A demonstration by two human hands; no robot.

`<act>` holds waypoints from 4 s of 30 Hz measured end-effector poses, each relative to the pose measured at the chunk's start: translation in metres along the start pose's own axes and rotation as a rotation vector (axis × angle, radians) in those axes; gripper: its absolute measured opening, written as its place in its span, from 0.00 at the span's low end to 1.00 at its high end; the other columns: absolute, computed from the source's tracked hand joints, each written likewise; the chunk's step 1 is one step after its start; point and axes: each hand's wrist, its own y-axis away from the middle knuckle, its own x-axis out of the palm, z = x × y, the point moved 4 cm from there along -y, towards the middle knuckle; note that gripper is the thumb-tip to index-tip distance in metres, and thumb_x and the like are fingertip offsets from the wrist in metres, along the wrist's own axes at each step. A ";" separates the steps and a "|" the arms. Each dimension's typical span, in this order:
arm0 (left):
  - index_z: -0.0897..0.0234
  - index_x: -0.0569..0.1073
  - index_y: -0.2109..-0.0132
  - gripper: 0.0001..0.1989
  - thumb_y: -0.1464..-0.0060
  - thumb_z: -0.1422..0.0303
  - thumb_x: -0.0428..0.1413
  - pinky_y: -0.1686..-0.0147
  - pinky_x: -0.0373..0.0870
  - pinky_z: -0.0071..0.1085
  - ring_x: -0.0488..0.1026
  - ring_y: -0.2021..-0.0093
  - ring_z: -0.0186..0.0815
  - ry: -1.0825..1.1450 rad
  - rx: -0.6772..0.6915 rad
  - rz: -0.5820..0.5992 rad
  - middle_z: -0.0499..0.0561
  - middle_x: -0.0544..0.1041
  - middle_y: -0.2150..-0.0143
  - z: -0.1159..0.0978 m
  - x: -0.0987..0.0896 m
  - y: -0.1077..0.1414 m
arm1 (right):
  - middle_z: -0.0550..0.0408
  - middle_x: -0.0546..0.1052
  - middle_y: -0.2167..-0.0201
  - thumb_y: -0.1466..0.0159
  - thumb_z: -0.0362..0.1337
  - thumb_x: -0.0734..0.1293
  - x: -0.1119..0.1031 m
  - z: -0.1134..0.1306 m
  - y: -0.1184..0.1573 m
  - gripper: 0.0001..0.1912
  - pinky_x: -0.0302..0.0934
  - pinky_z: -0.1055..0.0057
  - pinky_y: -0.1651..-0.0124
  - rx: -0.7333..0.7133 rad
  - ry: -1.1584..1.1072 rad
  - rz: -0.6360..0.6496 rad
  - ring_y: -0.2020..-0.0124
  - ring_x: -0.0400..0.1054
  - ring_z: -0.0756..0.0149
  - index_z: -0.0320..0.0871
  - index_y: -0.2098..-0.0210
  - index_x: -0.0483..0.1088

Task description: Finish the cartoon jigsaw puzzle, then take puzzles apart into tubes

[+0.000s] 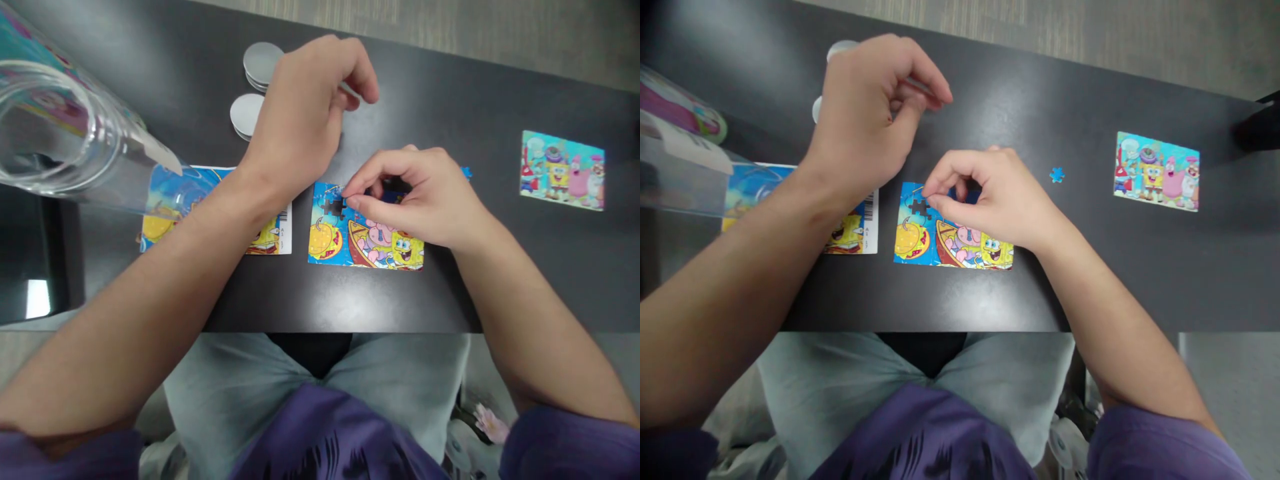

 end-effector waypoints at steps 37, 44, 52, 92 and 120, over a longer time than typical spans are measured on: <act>0.54 0.83 0.53 0.29 0.47 0.93 0.53 0.33 0.81 0.45 0.87 0.50 0.41 -0.141 -0.072 0.096 0.49 0.90 0.44 -0.018 0.001 -0.007 | 0.51 0.85 0.55 0.30 0.48 0.90 0.000 -0.011 -0.004 0.11 0.76 0.42 0.39 0.021 0.120 -0.026 0.56 0.78 0.48 0.56 0.55 0.91; 0.53 0.84 0.54 0.31 0.55 0.93 0.57 0.47 0.81 0.43 0.83 0.56 0.36 -0.167 -0.065 0.106 0.51 0.87 0.40 -0.006 0.005 -0.012 | 0.50 0.84 0.55 0.30 0.45 0.90 -0.004 -0.007 -0.002 0.10 0.75 0.42 0.36 -0.010 0.174 -0.066 0.54 0.79 0.48 0.56 0.54 0.92; 0.48 0.85 0.55 0.19 0.44 0.81 0.69 0.40 0.84 0.50 0.81 0.54 0.41 -0.094 0.087 0.054 0.48 0.87 0.51 -0.003 0.000 -0.002 | 0.48 0.89 0.61 0.34 0.50 0.95 -0.116 -0.037 0.029 0.19 0.68 0.55 0.56 0.013 0.392 -0.410 0.63 0.75 0.61 0.50 0.60 0.89; 0.52 0.87 0.51 0.15 0.43 0.68 0.78 0.37 0.95 0.50 0.95 0.47 0.46 0.380 -0.356 0.024 0.50 0.94 0.37 -0.002 0.008 0.012 | 0.56 0.87 0.62 0.32 0.52 0.91 -0.111 -0.050 0.036 0.18 0.69 0.58 0.58 0.226 -0.050 0.017 0.62 0.77 0.58 0.54 0.49 0.91; 0.51 0.83 0.53 0.14 0.35 0.80 0.69 0.30 0.91 0.40 0.88 0.35 0.39 0.248 -0.226 -0.049 0.46 0.91 0.42 -0.010 0.003 0.007 | 0.52 0.93 0.52 0.32 0.51 0.92 -0.028 -0.014 0.009 0.15 0.85 0.47 0.42 0.287 -0.302 0.009 0.49 0.87 0.46 0.58 0.50 0.92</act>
